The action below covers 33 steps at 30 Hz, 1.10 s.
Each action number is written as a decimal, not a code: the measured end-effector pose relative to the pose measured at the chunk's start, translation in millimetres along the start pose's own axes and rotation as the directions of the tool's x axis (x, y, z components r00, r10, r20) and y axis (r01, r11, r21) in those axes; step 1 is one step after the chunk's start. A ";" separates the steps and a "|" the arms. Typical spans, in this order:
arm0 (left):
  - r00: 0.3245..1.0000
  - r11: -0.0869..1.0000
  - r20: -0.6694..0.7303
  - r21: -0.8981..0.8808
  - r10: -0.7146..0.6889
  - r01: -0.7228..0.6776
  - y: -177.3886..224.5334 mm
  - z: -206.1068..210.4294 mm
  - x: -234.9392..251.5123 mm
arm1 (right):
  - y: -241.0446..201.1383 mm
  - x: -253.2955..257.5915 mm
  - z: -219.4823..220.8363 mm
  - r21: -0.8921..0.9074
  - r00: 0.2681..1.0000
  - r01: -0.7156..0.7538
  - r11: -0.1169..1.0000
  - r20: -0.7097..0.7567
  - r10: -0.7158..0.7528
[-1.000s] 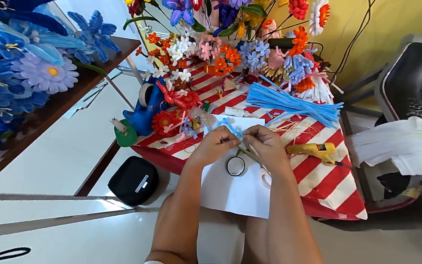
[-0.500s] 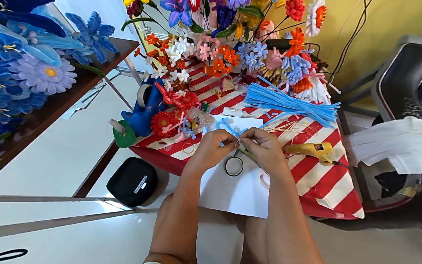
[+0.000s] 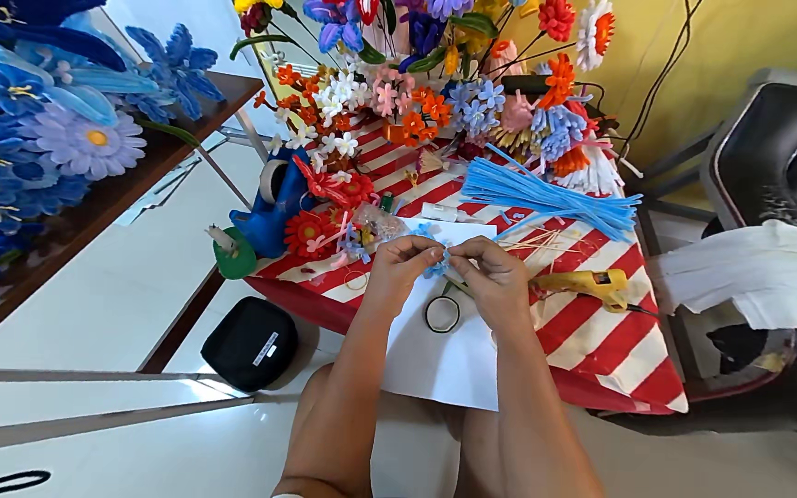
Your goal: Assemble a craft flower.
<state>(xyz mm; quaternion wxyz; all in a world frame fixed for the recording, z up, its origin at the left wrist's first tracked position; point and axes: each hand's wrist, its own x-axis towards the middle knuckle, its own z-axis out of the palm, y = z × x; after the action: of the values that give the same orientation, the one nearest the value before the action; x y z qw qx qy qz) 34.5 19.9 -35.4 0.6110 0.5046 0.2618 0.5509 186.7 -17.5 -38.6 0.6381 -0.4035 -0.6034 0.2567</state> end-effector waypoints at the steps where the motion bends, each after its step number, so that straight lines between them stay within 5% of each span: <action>1: 1.000 0.999 -0.020 -0.028 0.017 -0.017 -2.0 2.0 -0.3 | 0.9 -0.8 2.0 -0.004 0.999 0.027 1.000 -0.018 -0.027; 9: 0.984 0.982 -0.168 -0.165 0.067 -0.095 -13.7 18.6 -3.3 | 1.8 -2.1 11.6 -0.242 0.973 0.198 0.950 -0.073 -0.221; 21: 0.968 0.971 -0.249 -0.222 0.035 -0.093 -15.8 27.9 -5.9 | 4.0 -3.3 16.7 -0.448 0.951 0.235 0.862 -0.077 -0.300; 29: 0.992 0.988 -0.129 -0.156 -0.010 -0.011 -11.6 22.9 -6.0 | -0.2 -0.5 5.9 -0.247 0.976 0.168 0.954 -0.095 -0.196; 33: 0.980 0.980 -0.057 0.074 0.192 -0.187 -12.6 4.1 -0.8 | -1.1 0.2 -5.7 -0.097 0.992 0.102 0.990 -0.067 -0.109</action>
<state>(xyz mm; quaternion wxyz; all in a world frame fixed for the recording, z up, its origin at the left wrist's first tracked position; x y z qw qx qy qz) 43.1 19.3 -45.5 0.5295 0.5298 0.2506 0.6133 192.1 -19.1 -37.2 0.6525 -0.4094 -0.6119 0.1794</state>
